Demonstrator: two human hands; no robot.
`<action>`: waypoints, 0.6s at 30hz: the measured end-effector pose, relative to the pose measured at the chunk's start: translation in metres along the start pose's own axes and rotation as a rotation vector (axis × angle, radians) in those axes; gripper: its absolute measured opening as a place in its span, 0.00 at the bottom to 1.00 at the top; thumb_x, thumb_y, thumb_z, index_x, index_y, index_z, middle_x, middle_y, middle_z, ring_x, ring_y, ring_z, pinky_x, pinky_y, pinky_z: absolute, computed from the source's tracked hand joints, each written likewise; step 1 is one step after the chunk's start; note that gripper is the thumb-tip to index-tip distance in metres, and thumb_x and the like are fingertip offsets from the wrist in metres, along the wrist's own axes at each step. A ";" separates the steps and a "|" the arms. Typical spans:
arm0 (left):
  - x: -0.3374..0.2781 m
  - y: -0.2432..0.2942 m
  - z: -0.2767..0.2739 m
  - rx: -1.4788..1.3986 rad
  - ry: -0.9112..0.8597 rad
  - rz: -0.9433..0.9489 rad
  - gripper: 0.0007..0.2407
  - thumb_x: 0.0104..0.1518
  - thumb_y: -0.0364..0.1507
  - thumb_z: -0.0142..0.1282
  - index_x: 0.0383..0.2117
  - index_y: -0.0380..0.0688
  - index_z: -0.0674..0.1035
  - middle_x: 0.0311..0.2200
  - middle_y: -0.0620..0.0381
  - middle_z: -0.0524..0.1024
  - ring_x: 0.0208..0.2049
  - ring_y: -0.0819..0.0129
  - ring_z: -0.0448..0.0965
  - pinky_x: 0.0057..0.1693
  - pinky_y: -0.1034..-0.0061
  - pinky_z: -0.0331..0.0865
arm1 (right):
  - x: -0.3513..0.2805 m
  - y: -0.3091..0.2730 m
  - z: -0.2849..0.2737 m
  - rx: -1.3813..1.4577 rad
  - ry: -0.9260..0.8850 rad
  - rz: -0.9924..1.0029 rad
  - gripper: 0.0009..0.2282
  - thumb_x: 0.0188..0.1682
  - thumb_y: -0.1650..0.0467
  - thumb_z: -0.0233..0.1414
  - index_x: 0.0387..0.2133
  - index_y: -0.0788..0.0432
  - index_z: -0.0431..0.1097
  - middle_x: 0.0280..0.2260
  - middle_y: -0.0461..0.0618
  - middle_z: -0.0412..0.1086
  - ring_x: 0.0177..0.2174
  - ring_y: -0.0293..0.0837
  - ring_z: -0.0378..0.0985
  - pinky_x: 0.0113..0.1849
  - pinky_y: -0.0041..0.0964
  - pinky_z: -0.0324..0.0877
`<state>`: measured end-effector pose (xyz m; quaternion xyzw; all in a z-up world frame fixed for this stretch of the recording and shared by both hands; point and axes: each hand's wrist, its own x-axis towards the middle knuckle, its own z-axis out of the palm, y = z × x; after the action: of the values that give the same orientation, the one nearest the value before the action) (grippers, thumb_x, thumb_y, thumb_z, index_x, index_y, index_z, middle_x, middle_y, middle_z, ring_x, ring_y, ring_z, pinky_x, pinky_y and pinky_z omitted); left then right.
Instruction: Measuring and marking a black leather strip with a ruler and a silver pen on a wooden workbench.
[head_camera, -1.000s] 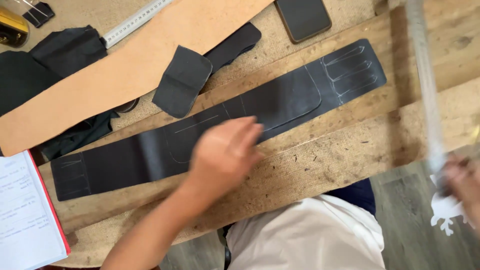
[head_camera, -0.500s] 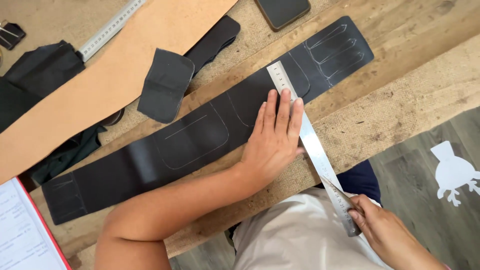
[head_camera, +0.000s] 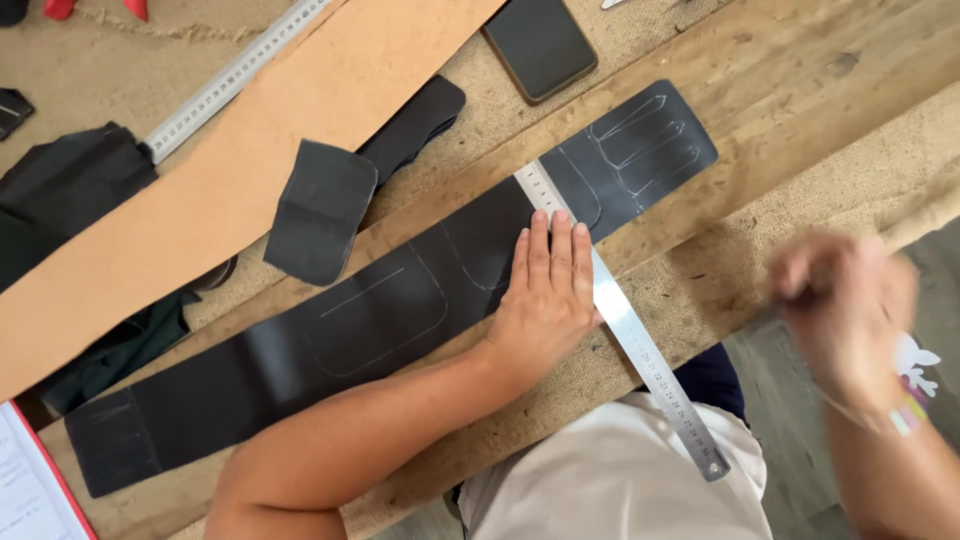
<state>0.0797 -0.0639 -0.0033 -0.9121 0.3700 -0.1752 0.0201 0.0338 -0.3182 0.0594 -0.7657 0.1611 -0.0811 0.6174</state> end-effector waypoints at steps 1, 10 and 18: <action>0.000 0.000 0.000 -0.004 0.001 -0.003 0.42 0.57 0.56 0.64 0.62 0.24 0.67 0.62 0.23 0.64 0.63 0.28 0.67 0.68 0.45 0.66 | 0.020 0.013 0.013 0.470 0.067 0.138 0.17 0.60 0.64 0.44 0.19 0.47 0.50 0.21 0.41 0.49 0.21 0.36 0.52 0.21 0.29 0.48; 0.003 -0.001 -0.006 -0.041 -0.058 -0.012 0.43 0.54 0.54 0.64 0.63 0.24 0.67 0.63 0.23 0.62 0.64 0.28 0.64 0.69 0.46 0.64 | 0.100 -0.026 0.131 0.280 -0.277 -0.197 0.15 0.61 0.59 0.42 0.40 0.60 0.62 0.30 0.57 0.73 0.22 0.44 0.78 0.20 0.27 0.71; 0.007 -0.006 -0.017 -0.067 -0.014 -0.039 0.28 0.63 0.42 0.47 0.60 0.26 0.71 0.60 0.27 0.68 0.62 0.32 0.70 0.66 0.51 0.69 | 0.104 -0.012 0.140 0.080 -0.135 -0.350 0.17 0.65 0.66 0.41 0.27 0.63 0.65 0.27 0.56 0.70 0.22 0.41 0.70 0.28 0.31 0.64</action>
<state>0.0835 -0.0627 0.0156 -0.9206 0.3577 -0.1564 -0.0113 0.1785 -0.2230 0.0319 -0.7606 -0.0196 -0.1420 0.6333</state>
